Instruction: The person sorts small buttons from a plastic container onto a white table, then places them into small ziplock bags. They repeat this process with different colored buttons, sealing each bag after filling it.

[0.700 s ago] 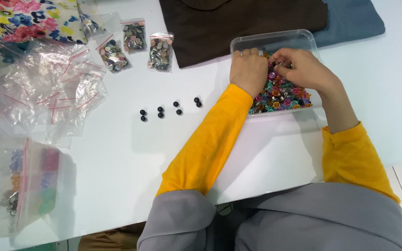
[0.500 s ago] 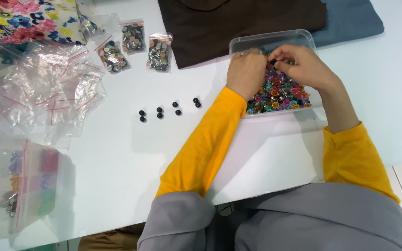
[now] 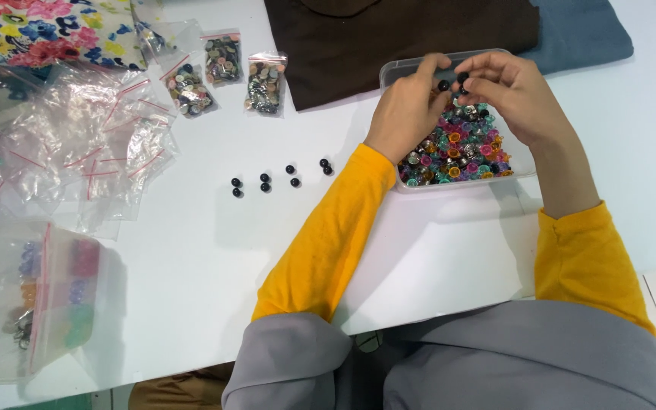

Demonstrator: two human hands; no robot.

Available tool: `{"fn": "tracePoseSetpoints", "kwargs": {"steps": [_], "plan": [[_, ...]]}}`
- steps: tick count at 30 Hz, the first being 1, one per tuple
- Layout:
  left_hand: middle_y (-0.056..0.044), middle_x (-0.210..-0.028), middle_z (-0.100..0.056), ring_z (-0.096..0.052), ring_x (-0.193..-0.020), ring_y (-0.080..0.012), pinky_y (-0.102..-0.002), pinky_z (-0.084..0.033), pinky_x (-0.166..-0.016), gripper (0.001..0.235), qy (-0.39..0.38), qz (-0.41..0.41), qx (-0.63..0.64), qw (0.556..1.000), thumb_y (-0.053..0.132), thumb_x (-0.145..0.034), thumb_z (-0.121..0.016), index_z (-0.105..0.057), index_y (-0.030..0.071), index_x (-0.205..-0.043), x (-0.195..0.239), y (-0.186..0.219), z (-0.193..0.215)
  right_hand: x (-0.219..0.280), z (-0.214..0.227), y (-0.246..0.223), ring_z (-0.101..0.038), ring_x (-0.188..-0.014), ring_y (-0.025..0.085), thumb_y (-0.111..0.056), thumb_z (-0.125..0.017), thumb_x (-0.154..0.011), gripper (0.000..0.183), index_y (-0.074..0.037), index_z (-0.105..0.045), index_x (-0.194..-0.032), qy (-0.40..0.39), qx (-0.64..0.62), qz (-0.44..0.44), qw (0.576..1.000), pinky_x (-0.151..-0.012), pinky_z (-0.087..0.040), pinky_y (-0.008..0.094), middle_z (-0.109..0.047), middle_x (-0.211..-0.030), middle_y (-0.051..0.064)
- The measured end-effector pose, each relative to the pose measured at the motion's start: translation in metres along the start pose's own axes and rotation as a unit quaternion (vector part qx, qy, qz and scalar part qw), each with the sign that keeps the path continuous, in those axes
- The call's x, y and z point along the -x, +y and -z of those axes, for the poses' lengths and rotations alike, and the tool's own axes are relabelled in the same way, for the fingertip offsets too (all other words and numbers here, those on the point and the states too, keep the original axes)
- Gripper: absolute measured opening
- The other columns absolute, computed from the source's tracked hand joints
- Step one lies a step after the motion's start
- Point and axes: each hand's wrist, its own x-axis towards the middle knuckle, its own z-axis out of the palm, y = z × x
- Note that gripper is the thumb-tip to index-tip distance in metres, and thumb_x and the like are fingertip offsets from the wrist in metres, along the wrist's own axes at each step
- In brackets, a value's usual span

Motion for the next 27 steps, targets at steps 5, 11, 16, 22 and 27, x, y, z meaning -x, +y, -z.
{"fn": "tracePoseSetpoints", "kwargs": {"steps": [5, 11, 16, 22, 27], "plan": [[-0.001, -0.078, -0.072, -0.071, -0.068, -0.0262, -0.043, -0.052, -0.064, 0.025, 0.022, -0.030, -0.052, 0.998, 0.019, -0.087, -0.072, -0.050, 0.015, -0.100, 0.002, -0.001, -0.003, -0.003, -0.001, 0.005, -0.066, -0.100, 0.014, -0.004, -0.059, -0.107, 0.018, -0.005, -0.064, -0.124, -0.001, 0.017, 0.022, 1.000, -0.092, -0.057, 0.026, -0.067, -0.108, 0.006], [-0.003, -0.090, -0.063, -0.066, -0.080, -0.0239, -0.041, -0.053, -0.068, 0.032, 0.039, -0.059, -0.052, 0.996, 0.023, -0.082, -0.073, -0.049, 0.016, -0.102, 0.008, 0.009, 0.005, 0.000, 0.000, 0.002, -0.067, -0.100, 0.013, -0.009, -0.069, -0.103, 0.022, -0.006, -0.067, -0.125, -0.010, 0.028, 0.044, 0.999, -0.092, -0.057, 0.026, -0.069, -0.108, 0.005], [-0.005, -0.097, -0.061, -0.067, -0.081, -0.0213, -0.038, -0.056, -0.065, 0.033, 0.040, -0.074, 0.038, 0.996, 0.013, -0.089, -0.069, -0.049, 0.019, -0.113, 0.013, 0.010, 0.010, 0.003, -0.004, -0.012, -0.067, -0.107, 0.014, -0.007, -0.064, -0.105, 0.023, -0.003, -0.067, -0.128, -0.037, 0.011, 0.062, 0.997, -0.095, -0.056, 0.026, -0.070, -0.116, 0.008], [-0.001, -0.104, -0.071, -0.073, -0.085, -0.0165, -0.030, -0.060, -0.079, 0.021, 0.082, -0.105, 0.113, 0.985, 0.013, -0.096, -0.067, -0.061, 0.018, -0.116, 0.017, 0.008, 0.021, 0.006, -0.009, -0.034, -0.068, -0.105, 0.016, -0.009, -0.065, -0.107, 0.018, -0.002, -0.066, -0.124, -0.017, 0.009, 0.048, 0.999, -0.098, -0.058, 0.027, -0.070, -0.111, 0.009], [-0.001, -0.099, -0.068, -0.066, -0.083, -0.0141, -0.028, -0.056, -0.079, 0.013, 0.091, -0.193, 0.104, 0.971, 0.012, -0.097, -0.069, -0.063, 0.013, -0.109, 0.033, 0.009, 0.076, 0.006, -0.036, -0.068, -0.068, -0.099, 0.015, -0.008, -0.064, -0.108, 0.018, -0.001, -0.064, -0.125, -0.040, 0.016, 0.069, 0.997, -0.093, -0.057, 0.024, -0.070, -0.109, 0.010]]}}
